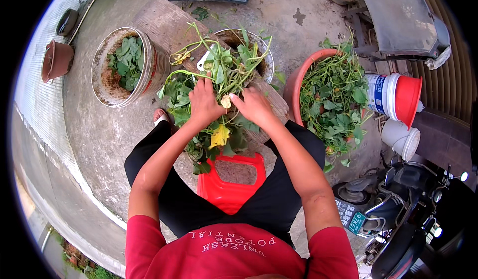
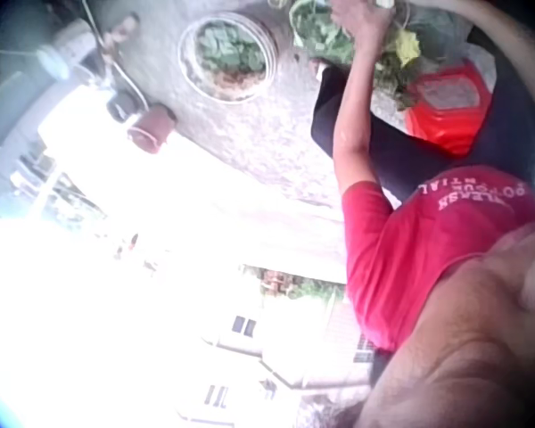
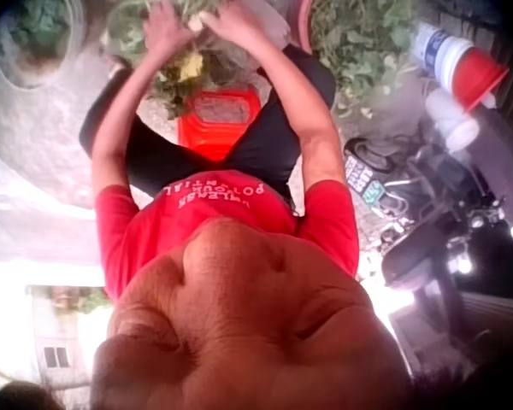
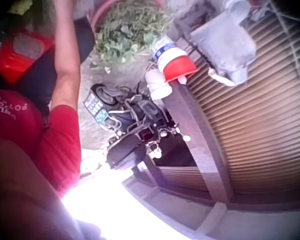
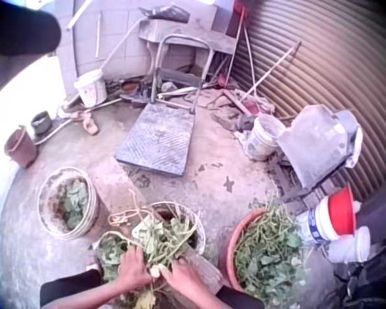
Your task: The person chops a bundle of green leafy vegetables on a wooden block using a cleaver, then gathers the pieces and places them into a red plastic basin.
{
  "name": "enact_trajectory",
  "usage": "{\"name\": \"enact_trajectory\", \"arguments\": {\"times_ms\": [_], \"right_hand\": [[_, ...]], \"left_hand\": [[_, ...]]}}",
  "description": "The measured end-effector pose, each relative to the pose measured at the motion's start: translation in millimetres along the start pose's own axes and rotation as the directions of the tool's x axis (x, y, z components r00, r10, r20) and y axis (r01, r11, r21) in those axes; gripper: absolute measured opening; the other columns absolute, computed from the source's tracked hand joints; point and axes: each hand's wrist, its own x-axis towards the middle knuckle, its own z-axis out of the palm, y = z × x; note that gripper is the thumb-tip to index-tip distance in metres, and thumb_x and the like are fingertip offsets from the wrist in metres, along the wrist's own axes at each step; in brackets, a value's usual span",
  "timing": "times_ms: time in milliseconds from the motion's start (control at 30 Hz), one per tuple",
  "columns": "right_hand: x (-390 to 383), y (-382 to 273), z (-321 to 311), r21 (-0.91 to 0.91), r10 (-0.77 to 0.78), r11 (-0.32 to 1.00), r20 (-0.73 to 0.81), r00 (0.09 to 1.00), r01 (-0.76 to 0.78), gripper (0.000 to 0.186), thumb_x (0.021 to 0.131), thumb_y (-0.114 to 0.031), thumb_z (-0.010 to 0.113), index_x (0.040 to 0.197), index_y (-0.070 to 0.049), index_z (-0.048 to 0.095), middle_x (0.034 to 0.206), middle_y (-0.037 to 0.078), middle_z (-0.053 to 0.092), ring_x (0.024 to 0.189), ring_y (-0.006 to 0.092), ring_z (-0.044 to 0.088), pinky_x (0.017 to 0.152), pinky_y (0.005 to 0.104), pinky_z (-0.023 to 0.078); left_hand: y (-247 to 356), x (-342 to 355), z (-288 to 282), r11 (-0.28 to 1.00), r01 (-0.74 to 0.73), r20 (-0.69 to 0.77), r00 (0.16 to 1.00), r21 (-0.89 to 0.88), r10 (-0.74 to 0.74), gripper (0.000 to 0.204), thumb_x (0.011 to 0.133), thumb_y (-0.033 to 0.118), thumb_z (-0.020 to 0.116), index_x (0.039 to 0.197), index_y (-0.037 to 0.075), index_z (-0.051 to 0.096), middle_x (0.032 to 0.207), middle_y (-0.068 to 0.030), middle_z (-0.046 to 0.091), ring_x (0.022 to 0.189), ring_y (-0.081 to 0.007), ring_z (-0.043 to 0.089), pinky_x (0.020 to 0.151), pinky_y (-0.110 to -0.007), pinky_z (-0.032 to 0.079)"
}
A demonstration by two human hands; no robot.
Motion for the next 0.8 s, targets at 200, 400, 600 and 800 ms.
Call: {"name": "enact_trajectory", "arguments": {"times_ms": [200,400,600,800], "right_hand": [[-5.4,2.1,19.0,0.134,-0.104,0.983,-0.155,0.982,0.125,0.026,0.085,-0.021,0.055,0.097,0.003,0.056,0.094,0.021,0.056,0.087,0.0400,0.056,0.076,0.0481,0.046],[-5.0,-11.9,17.2,0.018,-0.164,0.986,-0.066,0.984,0.166,0.022,0.078,-0.009,0.053,0.098,0.000,0.056,0.098,0.018,0.053,0.088,0.0391,0.057,0.075,0.0484,0.047],[-10.1,-12.0,2.1,0.048,-0.230,0.972,-0.010,0.973,0.231,0.030,0.075,-0.010,0.053,0.103,0.001,0.052,0.109,0.018,0.047,0.091,0.0400,0.056,0.077,0.0484,0.047],[-14.9,14.1,-13.8,-0.016,-0.090,0.996,-0.070,0.993,0.089,0.034,0.072,-0.014,0.060,0.102,-0.001,0.051,0.108,0.019,0.047,0.091,0.0382,0.057,0.074,0.0472,0.048]], "left_hand": [[-7.9,-4.5,5.5,0.990,-0.101,-0.016,0.995,0.094,0.103,0.121,0.050,0.039,0.080,0.141,-0.002,0.012,0.127,-0.0250,0.035,0.113,-0.0394,0.041,0.092,-0.048,0.032],[-9.9,-9.1,29.8,0.991,-0.045,-0.108,0.992,0.126,0.059,0.116,0.053,0.045,0.078,0.137,-0.007,0.016,0.133,-0.0284,0.030,0.121,-0.0431,0.032,0.098,-0.050,0.025],[-5.9,-7.3,36.6,0.982,-0.009,-0.210,0.976,0.186,0.049,0.085,0.056,0.031,0.073,0.121,-0.008,0.035,0.128,-0.0257,0.037,0.117,-0.0389,0.036,0.096,-0.048,0.027],[-9.5,-3.5,16.9,0.983,-0.045,-0.194,0.978,0.177,0.079,0.072,0.057,0.022,0.073,0.115,-0.003,0.041,0.108,-0.0157,0.044,0.102,-0.0321,0.044,0.085,-0.042,0.033]]}}
